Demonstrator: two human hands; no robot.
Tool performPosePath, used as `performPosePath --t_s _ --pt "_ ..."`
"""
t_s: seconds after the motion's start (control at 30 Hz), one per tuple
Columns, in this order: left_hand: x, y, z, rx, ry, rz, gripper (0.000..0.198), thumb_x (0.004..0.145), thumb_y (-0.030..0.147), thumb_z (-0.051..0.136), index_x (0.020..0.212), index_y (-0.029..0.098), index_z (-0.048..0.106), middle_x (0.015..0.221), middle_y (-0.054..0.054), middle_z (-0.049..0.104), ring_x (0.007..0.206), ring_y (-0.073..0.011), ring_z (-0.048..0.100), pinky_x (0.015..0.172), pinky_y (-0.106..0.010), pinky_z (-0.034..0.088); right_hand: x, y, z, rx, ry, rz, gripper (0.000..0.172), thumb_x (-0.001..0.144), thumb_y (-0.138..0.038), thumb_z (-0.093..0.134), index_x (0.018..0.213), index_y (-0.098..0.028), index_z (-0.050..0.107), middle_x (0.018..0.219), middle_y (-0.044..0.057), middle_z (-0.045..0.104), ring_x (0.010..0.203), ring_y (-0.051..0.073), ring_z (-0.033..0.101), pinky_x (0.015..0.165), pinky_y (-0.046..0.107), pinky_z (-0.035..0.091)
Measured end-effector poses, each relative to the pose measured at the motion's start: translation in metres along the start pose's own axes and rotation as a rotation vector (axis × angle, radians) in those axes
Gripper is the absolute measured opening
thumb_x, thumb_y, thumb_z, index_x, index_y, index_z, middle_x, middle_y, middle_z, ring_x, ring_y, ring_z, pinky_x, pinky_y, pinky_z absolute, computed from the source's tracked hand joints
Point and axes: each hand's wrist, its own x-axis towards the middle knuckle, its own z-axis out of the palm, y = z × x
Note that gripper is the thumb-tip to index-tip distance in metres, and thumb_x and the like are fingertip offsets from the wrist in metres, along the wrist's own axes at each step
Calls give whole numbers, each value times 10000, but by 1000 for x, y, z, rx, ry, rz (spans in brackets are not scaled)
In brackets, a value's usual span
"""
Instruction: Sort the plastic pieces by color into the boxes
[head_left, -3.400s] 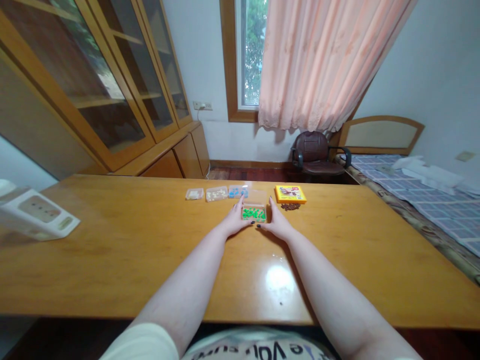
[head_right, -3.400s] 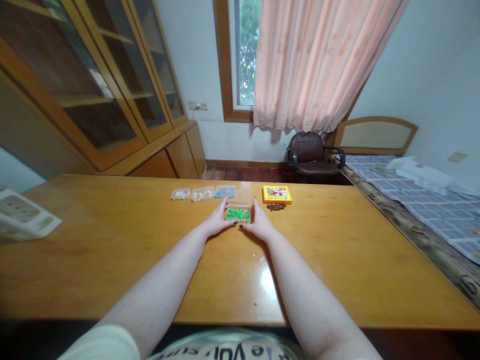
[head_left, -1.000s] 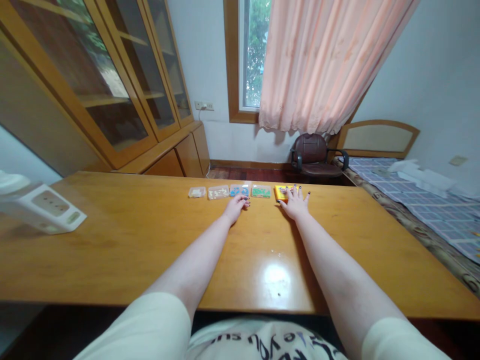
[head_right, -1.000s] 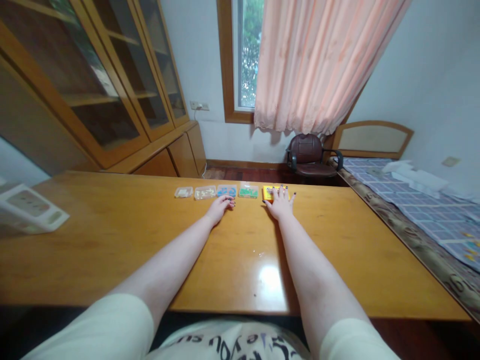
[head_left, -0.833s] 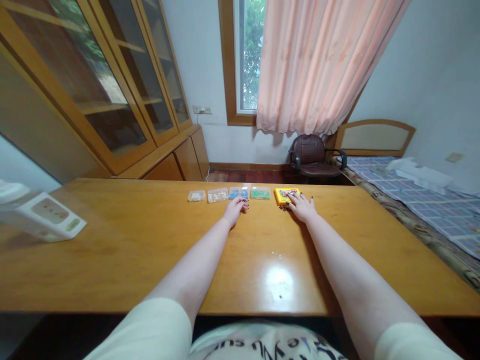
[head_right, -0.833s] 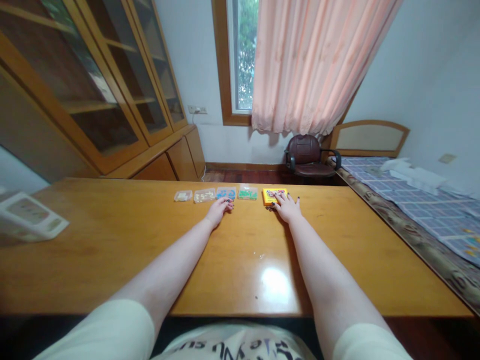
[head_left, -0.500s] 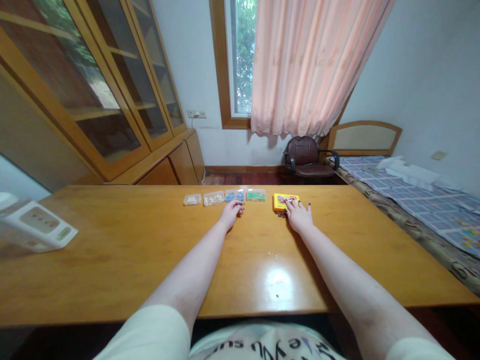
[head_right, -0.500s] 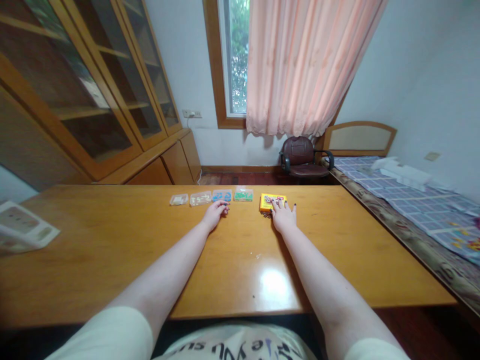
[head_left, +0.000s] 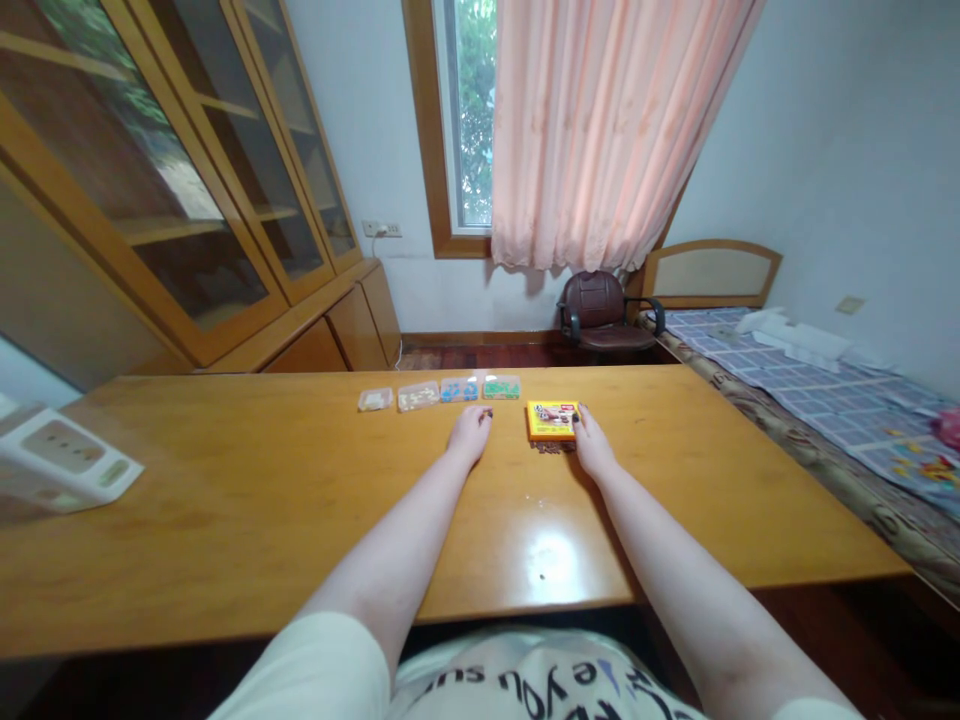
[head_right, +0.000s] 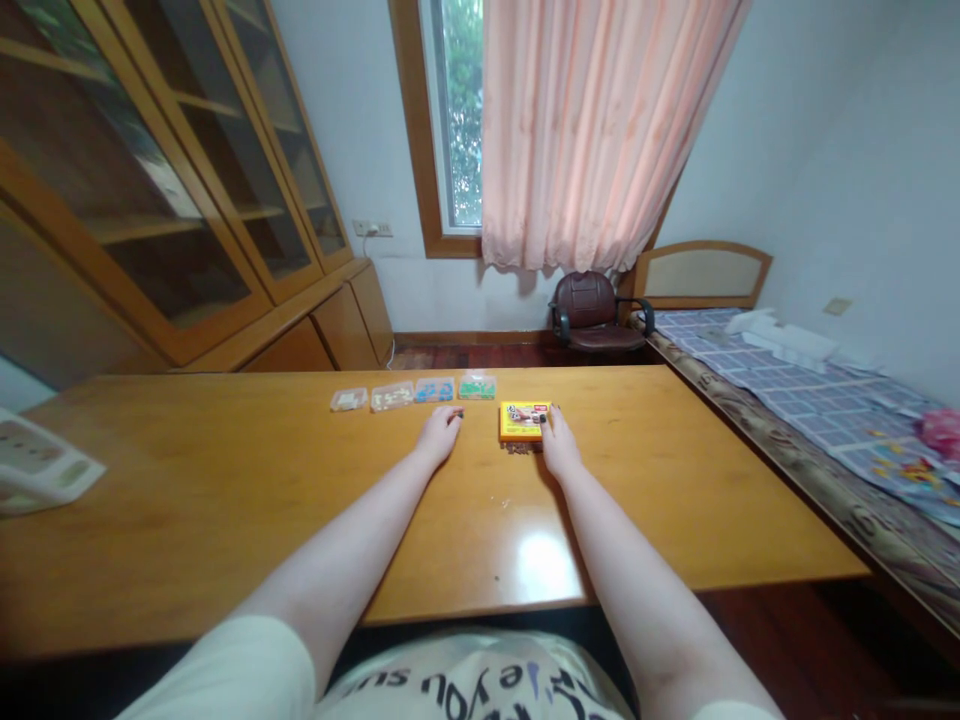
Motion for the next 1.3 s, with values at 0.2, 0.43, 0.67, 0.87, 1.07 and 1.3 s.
performPosePath --t_s 0.2,0.43,0.67,0.87,1.07,1.3 --pt "-21 43 49 380 -267 218 469 888 306 411 1356 277 439 1500 -68 293 1337 -251 332 1095 -453 276 3 -10 5 60 61 57 594 940 -400 171 1403 -74 349 1385 155 457 1281 213 419 1046 359 339" --pt "-50 54 46 513 -362 227 594 882 396 443 1432 219 303 1525 -131 212 1363 -308 281 1108 -493 234 -11 -21 8 256 -2 0 589 917 -436 287 1392 -97 373 1414 151 421 1311 216 383 1081 382 289" --pt "-110 36 -1 574 -364 159 653 852 397 482 1446 232 267 1531 -112 203 1378 -312 248 1116 -489 231 -67 -64 27 194 -128 -60 566 936 -365 293 1403 -50 341 1471 153 325 1377 187 263 1118 336 239" --pt "-133 17 -35 523 -344 148 654 848 383 480 1446 240 259 1530 -101 209 1387 -281 235 1128 -463 228 -86 -92 42 222 -199 -82 551 930 -334 324 1411 -66 342 1477 157 309 1382 194 253 1122 359 244" --pt "-99 2 -46 389 -200 -2 740 820 381 501 1445 100 224 1522 -171 189 1404 -274 184 1143 -440 203 -48 -86 36 441 -254 -111 462 902 -313 393 1307 -117 499 1364 128 490 1276 205 436 1083 358 316" --pt "-48 -9 -50 325 -284 30 962 634 437 700 1445 180 252 1507 -123 263 1381 -316 237 1146 -456 177 -1 -52 39 711 -231 -63 393 815 -342 556 1168 -175 602 1242 103 598 1149 220 548 1029 394 386"
